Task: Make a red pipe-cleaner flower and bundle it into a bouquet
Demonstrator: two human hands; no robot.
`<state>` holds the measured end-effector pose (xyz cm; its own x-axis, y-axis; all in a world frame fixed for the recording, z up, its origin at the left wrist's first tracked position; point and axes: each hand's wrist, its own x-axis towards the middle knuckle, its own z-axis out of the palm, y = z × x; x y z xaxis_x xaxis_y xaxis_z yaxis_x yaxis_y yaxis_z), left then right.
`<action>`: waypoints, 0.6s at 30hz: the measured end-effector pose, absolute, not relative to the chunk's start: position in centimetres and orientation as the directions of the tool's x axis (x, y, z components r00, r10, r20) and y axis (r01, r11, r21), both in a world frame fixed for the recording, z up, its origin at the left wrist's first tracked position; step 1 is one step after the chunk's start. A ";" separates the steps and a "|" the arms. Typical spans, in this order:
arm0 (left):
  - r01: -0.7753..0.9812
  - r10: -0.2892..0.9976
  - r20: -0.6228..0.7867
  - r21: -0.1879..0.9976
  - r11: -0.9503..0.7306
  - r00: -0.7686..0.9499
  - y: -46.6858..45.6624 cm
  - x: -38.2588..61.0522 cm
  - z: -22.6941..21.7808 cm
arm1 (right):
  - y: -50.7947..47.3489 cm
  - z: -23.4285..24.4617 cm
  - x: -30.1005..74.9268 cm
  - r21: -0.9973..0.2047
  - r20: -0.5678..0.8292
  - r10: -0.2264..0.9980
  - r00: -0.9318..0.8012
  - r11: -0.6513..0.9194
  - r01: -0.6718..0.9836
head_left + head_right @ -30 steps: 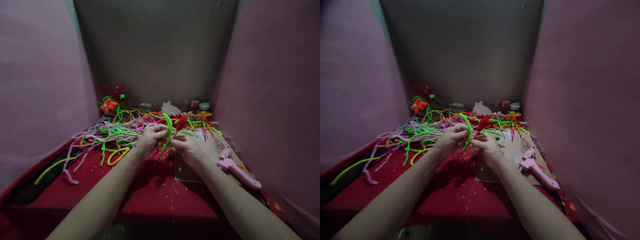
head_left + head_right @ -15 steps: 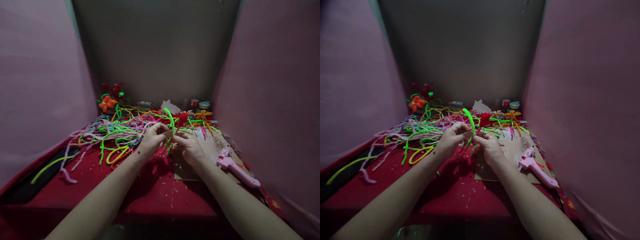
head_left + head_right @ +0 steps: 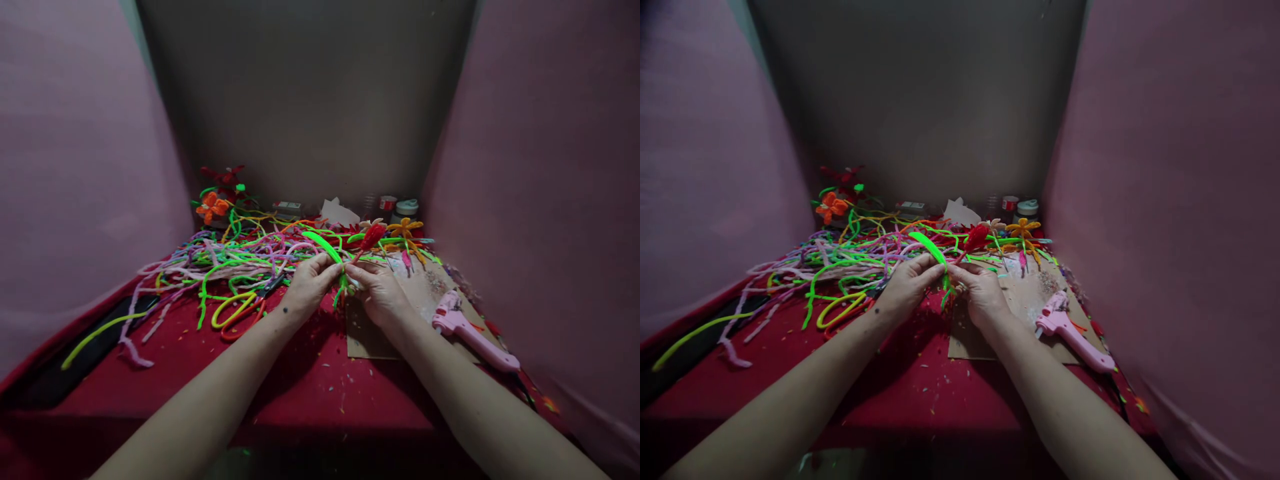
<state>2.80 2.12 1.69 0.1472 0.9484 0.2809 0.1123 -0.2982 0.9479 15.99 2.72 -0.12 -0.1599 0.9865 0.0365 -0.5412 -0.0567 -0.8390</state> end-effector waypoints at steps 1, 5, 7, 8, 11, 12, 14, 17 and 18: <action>0.124 0.944 0.294 0.942 -0.313 0.147 2.1 2.8 1.8 | 2.7 -0.1 16.0 -0.842 0.040 0.988 -0.152 -0.049 -0.538; 0.211 0.922 0.359 0.899 -0.383 0.144 2.0 2.7 2.1 | 2.8 -0.1 15.8 -0.853 0.041 0.992 -0.121 -0.029 -0.521; 0.232 0.919 0.355 0.892 -0.388 0.170 2.0 2.7 2.2 | 2.8 -0.1 15.8 -0.859 0.038 0.994 -0.103 -0.020 -0.512; 0.232 0.919 0.345 0.894 -0.384 0.189 2.0 2.7 2.2 | 2.8 -0.1 15.8 -0.860 0.041 0.995 -0.089 -0.010 -0.509; 0.222 0.914 0.336 0.896 -0.384 0.226 2.0 2.6 2.0 | 2.9 -0.3 15.8 -0.856 0.068 0.996 -0.060 0.028 -0.516; 0.225 0.909 0.344 0.891 -0.395 0.234 2.0 2.6 1.9 | 3.0 -0.3 15.8 -0.853 0.081 0.995 -0.054 0.041 -0.520; 0.247 0.890 0.380 0.864 -0.438 0.251 2.1 2.6 1.5 | 3.1 -0.4 15.8 -0.850 0.093 0.995 -0.042 0.057 -0.524; 0.361 0.861 0.451 0.782 -0.508 0.235 2.1 2.7 0.8 | 3.0 -0.5 15.8 -0.857 0.092 0.995 -0.046 0.056 -0.512; 0.415 0.853 0.473 0.746 -0.521 0.220 2.0 2.8 0.6 | 3.0 -0.5 15.8 -0.861 0.100 0.994 -0.052 0.060 -0.506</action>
